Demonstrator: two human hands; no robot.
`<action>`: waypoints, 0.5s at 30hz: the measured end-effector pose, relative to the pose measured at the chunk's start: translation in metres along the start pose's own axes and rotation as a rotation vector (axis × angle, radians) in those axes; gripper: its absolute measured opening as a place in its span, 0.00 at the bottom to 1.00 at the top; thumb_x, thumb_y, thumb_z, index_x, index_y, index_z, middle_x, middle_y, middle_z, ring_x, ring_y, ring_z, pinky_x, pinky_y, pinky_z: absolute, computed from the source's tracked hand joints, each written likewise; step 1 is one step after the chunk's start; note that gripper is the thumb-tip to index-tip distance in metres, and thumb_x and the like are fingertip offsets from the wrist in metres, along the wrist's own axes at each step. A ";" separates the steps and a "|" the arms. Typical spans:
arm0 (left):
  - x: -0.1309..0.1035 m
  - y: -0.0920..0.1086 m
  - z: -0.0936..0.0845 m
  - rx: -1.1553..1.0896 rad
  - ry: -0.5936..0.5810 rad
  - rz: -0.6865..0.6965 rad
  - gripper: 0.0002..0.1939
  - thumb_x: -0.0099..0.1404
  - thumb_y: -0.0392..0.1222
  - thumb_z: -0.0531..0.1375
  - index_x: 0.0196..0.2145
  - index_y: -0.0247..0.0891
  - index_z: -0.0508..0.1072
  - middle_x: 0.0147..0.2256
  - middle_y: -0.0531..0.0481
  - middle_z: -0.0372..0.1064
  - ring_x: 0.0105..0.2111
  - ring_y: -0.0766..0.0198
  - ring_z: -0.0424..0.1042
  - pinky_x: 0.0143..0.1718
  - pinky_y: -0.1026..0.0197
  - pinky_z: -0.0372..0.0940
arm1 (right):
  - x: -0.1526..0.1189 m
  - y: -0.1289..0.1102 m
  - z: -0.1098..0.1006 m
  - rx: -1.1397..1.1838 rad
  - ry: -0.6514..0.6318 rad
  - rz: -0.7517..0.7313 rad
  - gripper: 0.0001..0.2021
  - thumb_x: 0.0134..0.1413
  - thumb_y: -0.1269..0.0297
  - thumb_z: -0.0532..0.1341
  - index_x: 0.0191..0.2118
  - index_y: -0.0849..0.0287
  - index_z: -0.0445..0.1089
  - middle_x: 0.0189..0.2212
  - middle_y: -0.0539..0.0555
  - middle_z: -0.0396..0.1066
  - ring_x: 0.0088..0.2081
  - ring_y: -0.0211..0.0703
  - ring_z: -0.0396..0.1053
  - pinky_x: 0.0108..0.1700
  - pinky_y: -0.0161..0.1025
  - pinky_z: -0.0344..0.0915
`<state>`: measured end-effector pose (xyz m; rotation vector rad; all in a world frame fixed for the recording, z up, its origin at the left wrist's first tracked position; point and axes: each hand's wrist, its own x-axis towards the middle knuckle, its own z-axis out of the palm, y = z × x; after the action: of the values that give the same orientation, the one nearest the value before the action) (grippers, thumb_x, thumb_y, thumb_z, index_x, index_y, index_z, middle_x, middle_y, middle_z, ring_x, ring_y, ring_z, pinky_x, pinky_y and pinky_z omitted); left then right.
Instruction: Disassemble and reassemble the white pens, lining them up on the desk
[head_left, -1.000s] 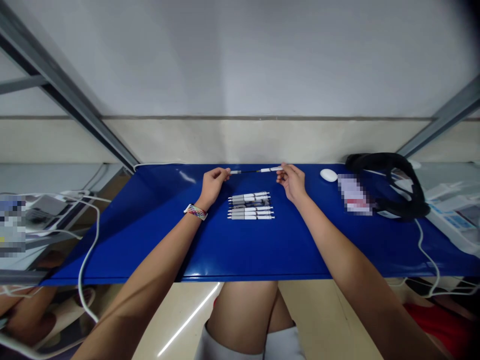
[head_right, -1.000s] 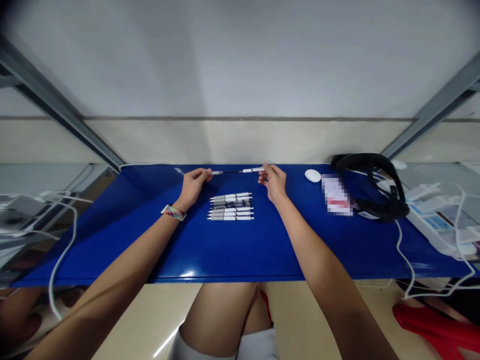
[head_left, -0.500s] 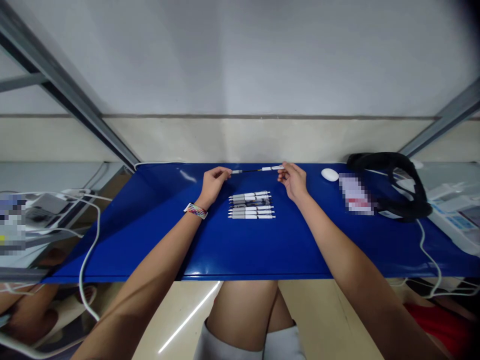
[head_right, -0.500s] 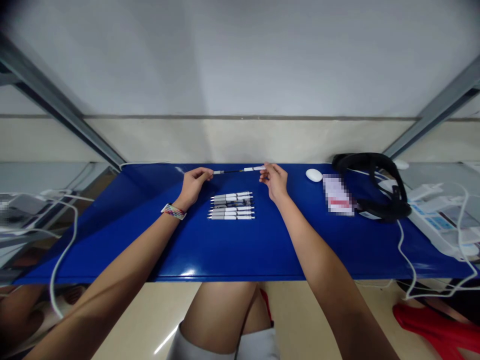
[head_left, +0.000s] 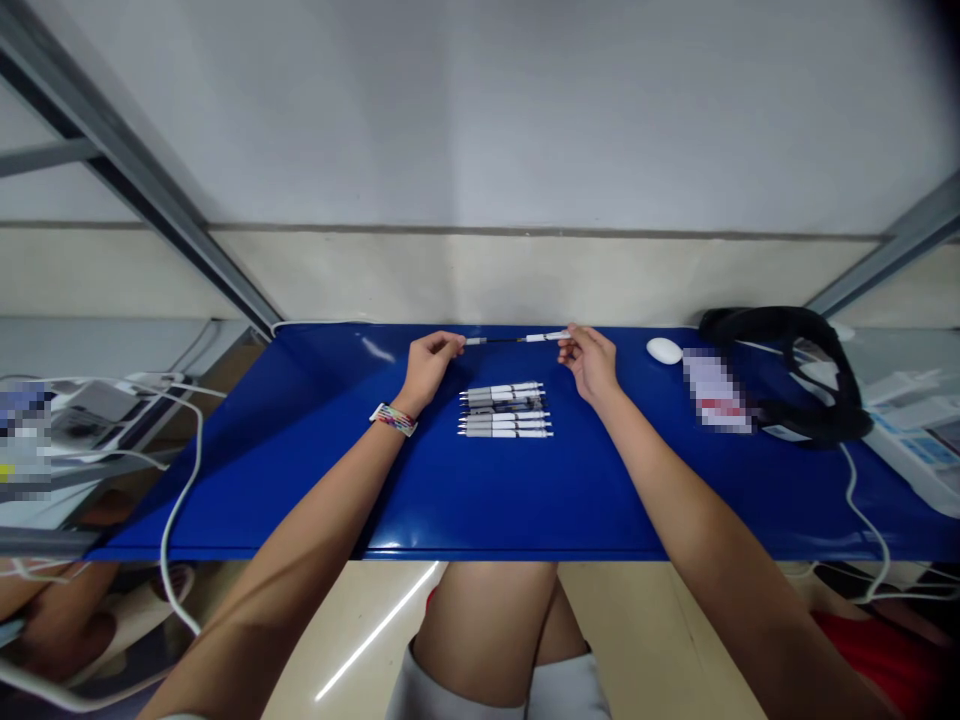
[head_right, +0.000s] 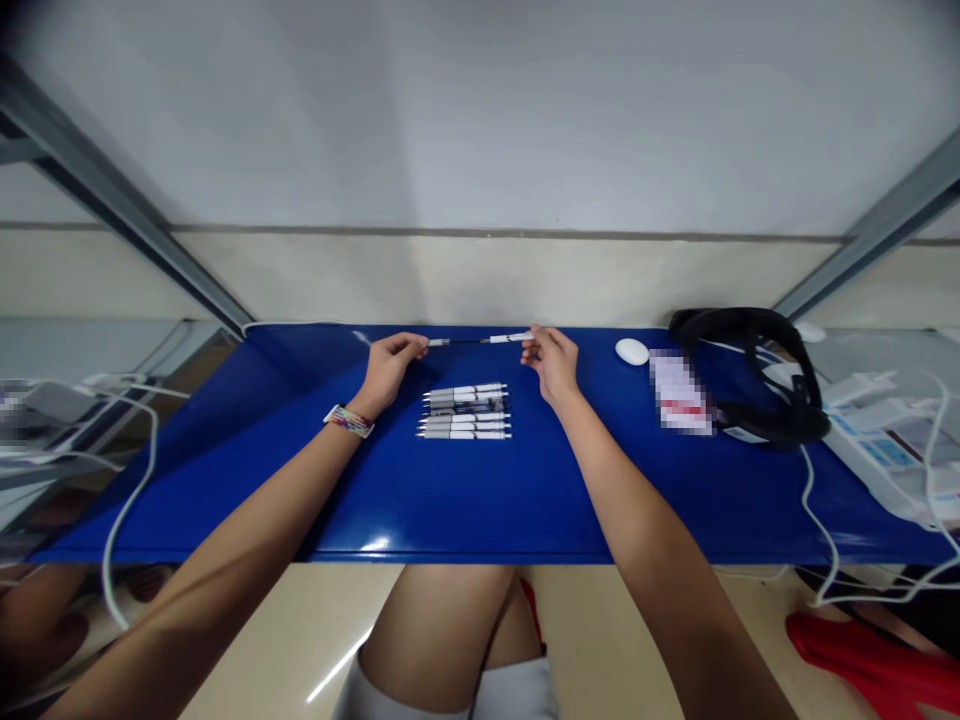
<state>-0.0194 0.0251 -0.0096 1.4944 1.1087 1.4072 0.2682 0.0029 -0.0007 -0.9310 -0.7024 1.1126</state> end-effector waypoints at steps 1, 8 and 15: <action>0.000 0.000 0.000 -0.001 -0.003 -0.001 0.13 0.62 0.51 0.70 0.33 0.36 0.83 0.30 0.49 0.77 0.32 0.61 0.71 0.39 0.58 0.64 | 0.000 0.000 0.000 0.003 -0.004 -0.001 0.15 0.47 0.57 0.77 0.28 0.58 0.74 0.23 0.51 0.74 0.23 0.35 0.68 0.23 0.32 0.67; 0.000 0.000 0.000 -0.003 -0.006 0.000 0.12 0.62 0.49 0.69 0.33 0.36 0.83 0.30 0.49 0.76 0.32 0.62 0.71 0.39 0.58 0.63 | -0.001 0.000 0.000 -0.022 -0.001 0.003 0.15 0.50 0.57 0.77 0.29 0.57 0.73 0.23 0.50 0.74 0.23 0.35 0.68 0.24 0.32 0.68; 0.000 -0.002 -0.001 0.010 -0.016 0.008 0.13 0.62 0.51 0.69 0.33 0.37 0.83 0.31 0.49 0.77 0.32 0.61 0.71 0.40 0.58 0.64 | -0.001 0.001 0.000 -0.016 0.002 -0.005 0.14 0.49 0.57 0.76 0.29 0.58 0.73 0.23 0.50 0.74 0.23 0.35 0.68 0.24 0.32 0.68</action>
<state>-0.0209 0.0262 -0.0116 1.5165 1.1025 1.3951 0.2674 0.0022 -0.0010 -0.9434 -0.7128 1.1027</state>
